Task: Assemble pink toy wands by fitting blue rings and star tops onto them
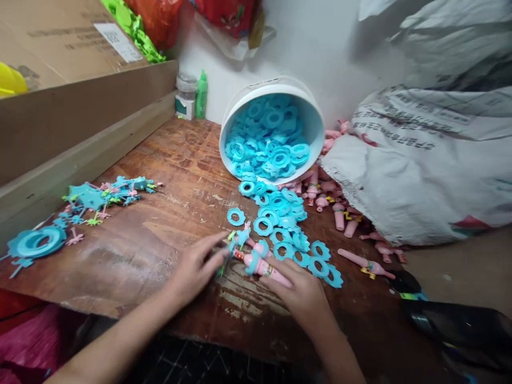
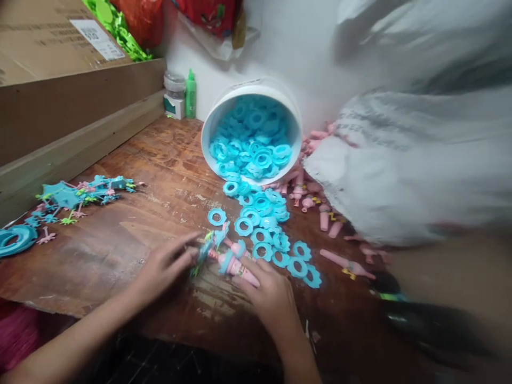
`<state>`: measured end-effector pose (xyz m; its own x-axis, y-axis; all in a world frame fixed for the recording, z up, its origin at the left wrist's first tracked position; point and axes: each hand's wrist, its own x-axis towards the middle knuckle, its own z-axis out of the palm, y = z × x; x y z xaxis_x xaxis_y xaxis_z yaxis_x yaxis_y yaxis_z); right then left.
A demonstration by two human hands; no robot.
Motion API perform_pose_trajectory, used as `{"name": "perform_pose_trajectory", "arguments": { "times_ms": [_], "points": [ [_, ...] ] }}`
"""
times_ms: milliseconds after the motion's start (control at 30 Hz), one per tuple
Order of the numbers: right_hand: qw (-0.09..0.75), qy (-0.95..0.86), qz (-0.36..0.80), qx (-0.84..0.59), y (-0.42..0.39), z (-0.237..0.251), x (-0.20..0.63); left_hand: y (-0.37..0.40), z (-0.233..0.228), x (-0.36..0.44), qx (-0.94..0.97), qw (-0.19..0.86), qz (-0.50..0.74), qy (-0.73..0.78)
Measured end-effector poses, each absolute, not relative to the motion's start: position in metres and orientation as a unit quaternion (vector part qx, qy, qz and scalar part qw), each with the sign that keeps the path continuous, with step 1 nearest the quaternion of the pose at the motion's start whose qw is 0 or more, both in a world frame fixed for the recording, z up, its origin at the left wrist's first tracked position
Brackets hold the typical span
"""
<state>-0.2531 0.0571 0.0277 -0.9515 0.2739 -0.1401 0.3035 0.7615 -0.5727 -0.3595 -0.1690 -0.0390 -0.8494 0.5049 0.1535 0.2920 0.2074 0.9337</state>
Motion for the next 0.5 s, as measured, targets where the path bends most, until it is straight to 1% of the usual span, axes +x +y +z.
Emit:
{"name": "perform_pose_trajectory", "arguments": {
  "times_ms": [67,133,233,267,333,433,500],
  "points": [
    [-0.045,0.937,-0.300,0.172,0.080,0.014,-0.252,-0.151,-0.030,-0.392,0.266,0.038,0.541,0.797],
    [-0.093,0.924,-0.297,0.222,0.111,0.008,-0.254,-0.132,-0.026,-0.426,0.332,0.019,0.464,0.821],
    [-0.168,0.866,-0.248,0.400,0.177,0.017,-0.260,-0.109,-0.030,-0.462,0.442,0.099,0.376,0.808],
    [-0.172,0.842,-0.233,0.455,0.201,0.022,-0.260,-0.104,-0.034,-0.469,0.463,0.124,0.363,0.799],
    [-0.154,0.805,-0.222,0.529,0.242,0.031,-0.259,-0.100,-0.041,-0.473,0.480,0.140,0.358,0.789],
    [-0.107,0.775,-0.237,0.577,0.278,0.035,-0.249,-0.106,-0.052,-0.465,0.468,0.126,0.378,0.788],
    [-0.104,0.764,-0.247,0.587,0.282,0.034,-0.238,-0.117,-0.058,-0.455,0.431,0.107,0.407,0.798]
  ]
}}
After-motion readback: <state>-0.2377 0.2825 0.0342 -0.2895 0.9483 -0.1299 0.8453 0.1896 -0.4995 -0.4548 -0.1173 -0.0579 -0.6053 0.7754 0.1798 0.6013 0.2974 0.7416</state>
